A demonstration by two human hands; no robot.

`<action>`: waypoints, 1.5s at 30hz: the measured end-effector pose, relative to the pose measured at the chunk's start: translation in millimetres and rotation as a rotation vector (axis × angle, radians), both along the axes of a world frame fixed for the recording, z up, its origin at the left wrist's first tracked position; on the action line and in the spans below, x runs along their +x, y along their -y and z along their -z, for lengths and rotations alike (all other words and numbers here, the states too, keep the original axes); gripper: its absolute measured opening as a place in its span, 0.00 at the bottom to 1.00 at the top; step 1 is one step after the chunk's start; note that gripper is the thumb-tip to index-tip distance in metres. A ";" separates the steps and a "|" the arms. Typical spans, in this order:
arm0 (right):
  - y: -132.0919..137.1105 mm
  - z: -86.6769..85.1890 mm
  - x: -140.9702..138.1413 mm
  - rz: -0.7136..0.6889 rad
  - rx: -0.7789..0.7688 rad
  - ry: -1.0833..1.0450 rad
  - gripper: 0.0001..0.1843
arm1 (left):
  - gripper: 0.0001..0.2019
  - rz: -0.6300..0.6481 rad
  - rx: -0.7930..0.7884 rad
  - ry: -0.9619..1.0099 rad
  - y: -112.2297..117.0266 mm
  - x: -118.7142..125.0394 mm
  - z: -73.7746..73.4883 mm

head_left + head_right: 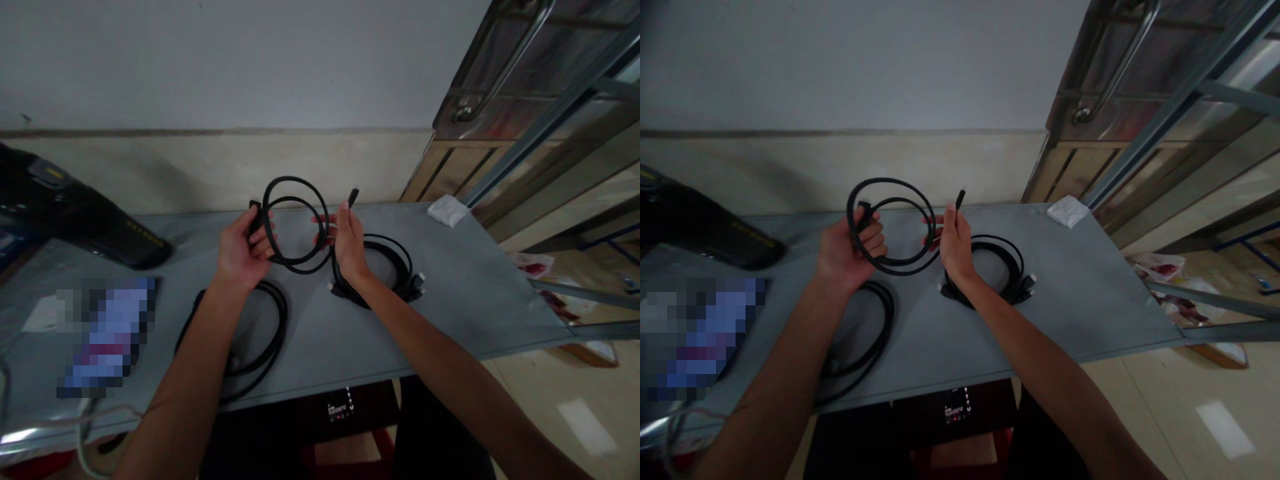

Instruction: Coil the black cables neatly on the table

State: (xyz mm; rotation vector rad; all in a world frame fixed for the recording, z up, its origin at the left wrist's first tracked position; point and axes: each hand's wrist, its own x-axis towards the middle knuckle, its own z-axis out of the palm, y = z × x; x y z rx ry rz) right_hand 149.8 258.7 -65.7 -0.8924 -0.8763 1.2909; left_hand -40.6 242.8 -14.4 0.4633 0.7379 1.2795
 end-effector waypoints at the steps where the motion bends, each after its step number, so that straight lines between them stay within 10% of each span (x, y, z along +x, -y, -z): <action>1: 1.4 -1.1 -0.1 -0.013 -0.001 0.010 0.34 | 0.15 0.032 -0.014 -0.025 0.4 1.8 0.2; 21: 7.1 -1.9 0.4 -0.001 0.280 0.540 0.38 | 0.33 0.437 0.104 -0.299 7.3 12.6 7.2; 34: 5.7 4.7 1.5 0.021 0.368 0.702 0.30 | 0.20 0.462 0.111 -0.267 12.2 11.1 0.6; 45: 3.9 4.3 0.6 -0.020 0.304 0.568 0.28 | 0.07 0.228 0.037 -0.178 10.0 10.7 -2.6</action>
